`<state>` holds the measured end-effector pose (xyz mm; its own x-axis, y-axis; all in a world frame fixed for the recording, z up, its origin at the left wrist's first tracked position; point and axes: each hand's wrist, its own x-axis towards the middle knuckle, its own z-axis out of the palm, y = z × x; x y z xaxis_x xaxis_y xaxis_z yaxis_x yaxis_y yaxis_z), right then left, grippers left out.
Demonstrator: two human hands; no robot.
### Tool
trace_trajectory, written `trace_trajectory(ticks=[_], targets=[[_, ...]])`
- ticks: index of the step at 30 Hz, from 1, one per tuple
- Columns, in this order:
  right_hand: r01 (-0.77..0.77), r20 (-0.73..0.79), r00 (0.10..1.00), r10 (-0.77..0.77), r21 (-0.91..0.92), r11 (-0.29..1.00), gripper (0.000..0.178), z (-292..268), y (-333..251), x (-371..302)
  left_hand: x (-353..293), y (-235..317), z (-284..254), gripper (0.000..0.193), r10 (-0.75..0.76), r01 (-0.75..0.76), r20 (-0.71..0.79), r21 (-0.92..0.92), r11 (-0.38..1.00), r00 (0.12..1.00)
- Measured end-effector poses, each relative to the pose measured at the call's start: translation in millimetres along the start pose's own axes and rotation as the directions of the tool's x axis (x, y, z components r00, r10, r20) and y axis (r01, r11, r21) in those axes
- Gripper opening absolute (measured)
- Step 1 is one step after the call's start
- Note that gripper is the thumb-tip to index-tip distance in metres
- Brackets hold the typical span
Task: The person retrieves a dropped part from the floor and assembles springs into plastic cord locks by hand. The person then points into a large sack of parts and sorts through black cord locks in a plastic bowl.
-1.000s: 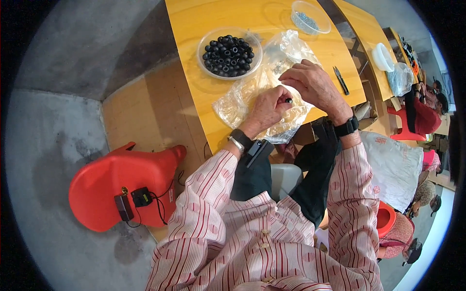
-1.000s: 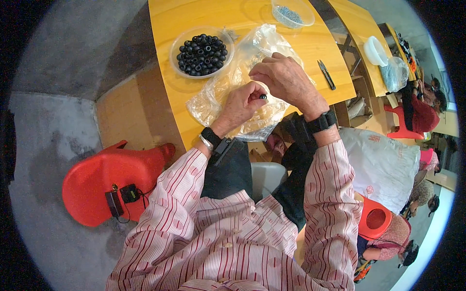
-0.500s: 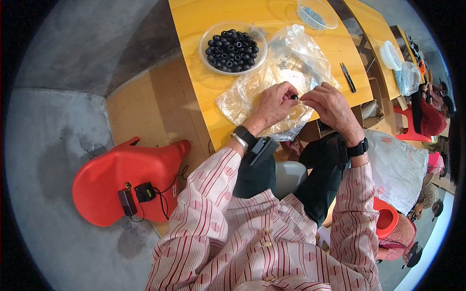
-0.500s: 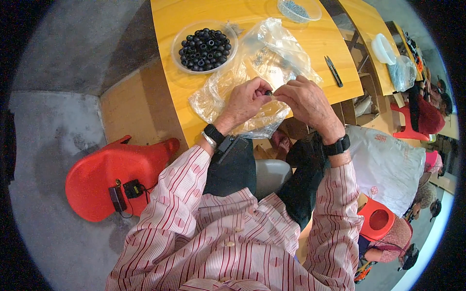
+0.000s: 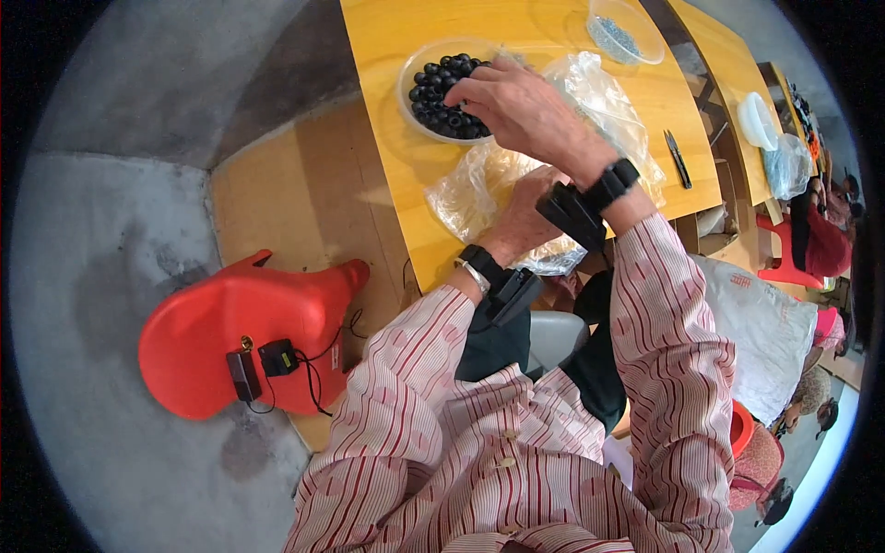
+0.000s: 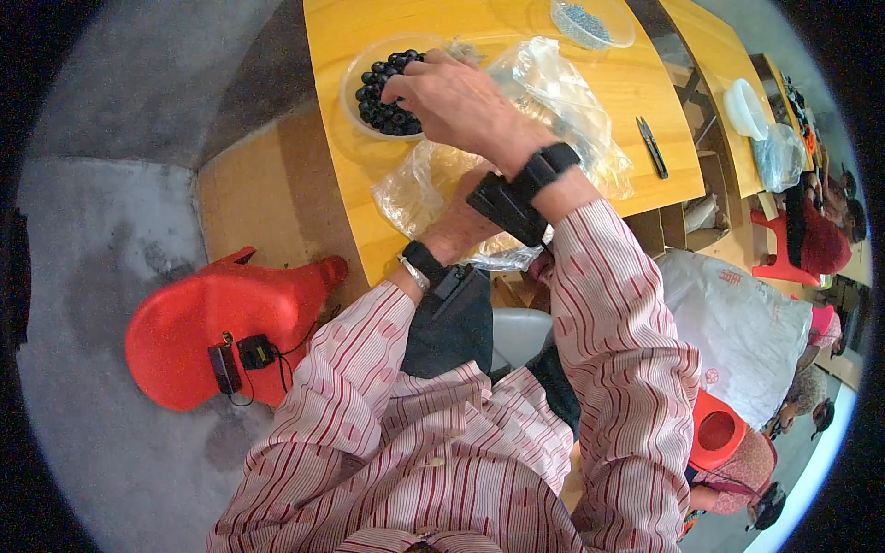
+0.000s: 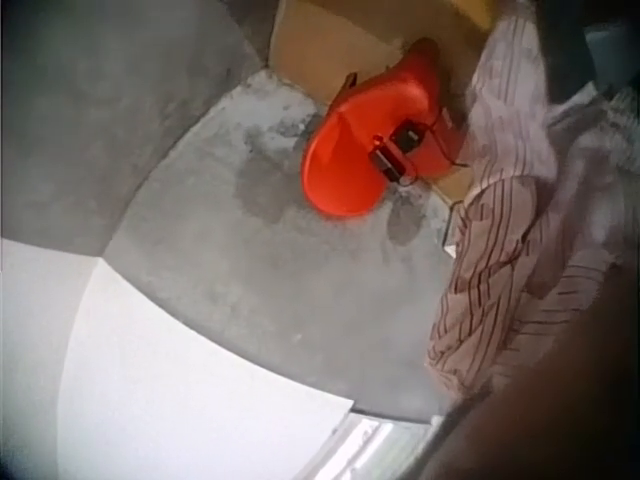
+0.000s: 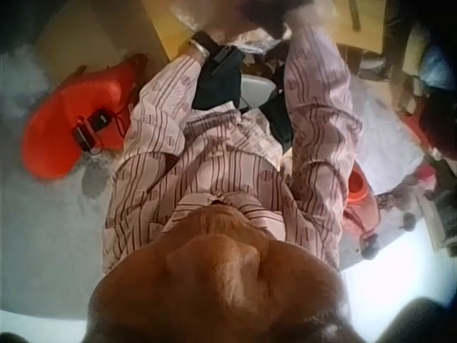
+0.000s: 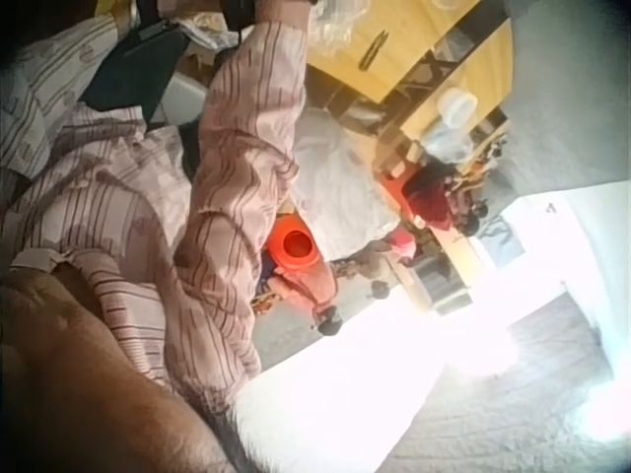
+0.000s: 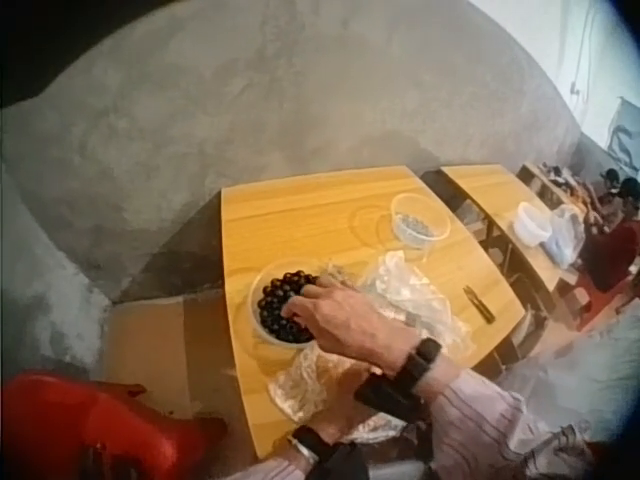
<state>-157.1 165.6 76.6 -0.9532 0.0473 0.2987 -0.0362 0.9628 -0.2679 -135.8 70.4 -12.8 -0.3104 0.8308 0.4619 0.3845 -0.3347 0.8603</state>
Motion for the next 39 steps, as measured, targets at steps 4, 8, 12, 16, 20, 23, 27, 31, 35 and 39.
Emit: trace_trajectory(ticks=[4,8,12,16,20,23,27,31,35,39], targets=[[-0.017,0.101,0.994,0.032,-0.138,0.990,0.014,21.5,0.4,21.6,-9.0,-17.4,14.0,0.010,0.241,-0.204,-0.015,0.484,0.851,0.970],[-0.039,0.176,0.982,0.068,-0.164,0.986,0.015,29.9,7.0,28.6,-16.3,-12.3,12.2,0.020,0.143,-0.145,0.034,0.398,0.906,0.989],[-0.120,0.155,0.976,0.152,-0.196,0.973,0.013,36.4,1.1,35.3,-18.9,-15.5,2.1,0.052,-0.290,0.203,0.406,0.245,0.948,0.867],[-0.012,0.150,0.987,0.061,-0.305,0.952,0.011,42.2,-3.9,35.4,-28.6,-15.6,10.3,0.049,-0.142,0.136,0.117,0.053,0.989,0.983],[0.011,0.067,0.998,0.009,-0.295,0.955,0.013,46.4,-7.7,32.8,-29.4,-21.1,12.6,0.029,0.091,-0.073,-0.089,0.186,0.980,0.992],[-0.040,0.039,0.998,0.047,-0.178,0.983,0.014,34.1,-3.5,25.1,-23.5,-25.6,11.1,0.029,0.120,-0.130,0.051,0.343,0.930,0.992],[-0.064,-0.070,0.996,0.063,-0.022,0.998,0.009,-2.9,0.0,-5.5,-7.8,-5.5,2.8,0.020,-0.140,0.149,0.084,-0.119,0.982,0.987],[-0.287,-0.098,0.954,0.285,-0.007,0.958,0.006,-45.0,-12.5,-68.9,3.8,6.5,-1.7,0.019,-0.317,0.318,0.089,-0.004,0.948,0.944],[-0.428,-0.091,0.894,0.438,0.110,0.897,0.007,-71.7,-31.8,-142.3,1.2,7.6,-1.8,0.016,-0.300,0.301,0.053,-0.007,0.954,0.952],[-0.606,-0.100,0.770,0.630,0.190,0.772,0.008,-70.2,-40.6,-221.4,3.2,7.4,1.0,0.015,-0.261,0.257,0.033,0.087,0.962,0.965]])
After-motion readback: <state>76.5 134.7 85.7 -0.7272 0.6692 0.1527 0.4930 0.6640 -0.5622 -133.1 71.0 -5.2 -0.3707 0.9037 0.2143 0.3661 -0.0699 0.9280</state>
